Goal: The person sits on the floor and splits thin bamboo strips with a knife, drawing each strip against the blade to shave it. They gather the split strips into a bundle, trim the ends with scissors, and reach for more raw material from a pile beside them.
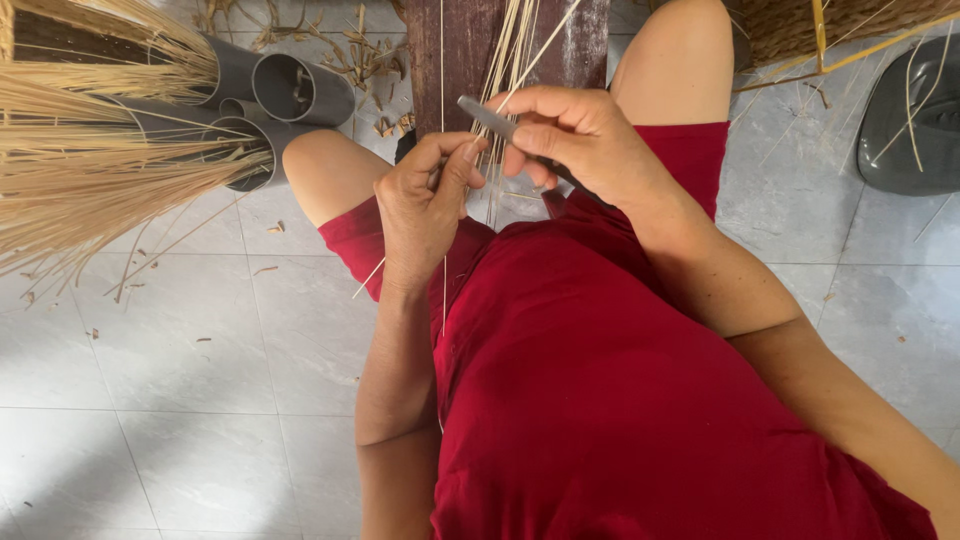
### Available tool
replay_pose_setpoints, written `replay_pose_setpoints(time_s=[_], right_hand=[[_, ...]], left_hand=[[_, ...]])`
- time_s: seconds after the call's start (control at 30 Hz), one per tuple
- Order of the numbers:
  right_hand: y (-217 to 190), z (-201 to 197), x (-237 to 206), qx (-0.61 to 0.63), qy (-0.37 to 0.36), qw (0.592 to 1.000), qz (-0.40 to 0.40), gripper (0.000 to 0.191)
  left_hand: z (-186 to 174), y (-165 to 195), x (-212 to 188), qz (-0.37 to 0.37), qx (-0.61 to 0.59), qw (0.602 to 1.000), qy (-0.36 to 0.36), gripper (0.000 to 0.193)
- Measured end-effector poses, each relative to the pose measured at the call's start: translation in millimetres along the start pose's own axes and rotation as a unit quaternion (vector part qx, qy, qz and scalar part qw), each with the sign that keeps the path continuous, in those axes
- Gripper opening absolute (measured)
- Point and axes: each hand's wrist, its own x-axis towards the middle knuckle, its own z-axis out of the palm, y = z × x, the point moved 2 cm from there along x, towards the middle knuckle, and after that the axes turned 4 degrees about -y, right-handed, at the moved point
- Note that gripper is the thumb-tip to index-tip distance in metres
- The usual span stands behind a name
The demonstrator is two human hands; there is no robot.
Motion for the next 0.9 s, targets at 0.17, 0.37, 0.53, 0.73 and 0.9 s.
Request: replay_pose_setpoints(time_s=[0.17, 0.37, 0.53, 0.73, 0.9], right_hand=[[-4, -21, 1, 0.046, 0.042, 0.997, -0.039, 0.029], [-3, -15, -4, 0.005, 0.033, 0.999, -0.016, 0.034], [11, 3, 2, -0.026, -0.004, 1.0, 0.005, 0.032], [-5, -33, -2, 0.034, 0.077, 0.994, -0.066, 0.028], [2, -14, -1, 0.014, 0.032, 0.998, -0.051, 0.031]], left_hand=[[-4, 1, -3, 0.0, -0.002, 1.0, 0.0, 0.013], [-2, 0, -1, -0.001, 0.002, 1.0, 0.005, 0.013], [-1, 2, 0, 0.006, 0.015, 1.0, 0.005, 0.012], [-3, 1, -2, 0.003, 0.005, 1.0, 0.0, 0.012], [1, -2, 0, -0.004, 0.01, 1.0, -0.001, 0.014]])
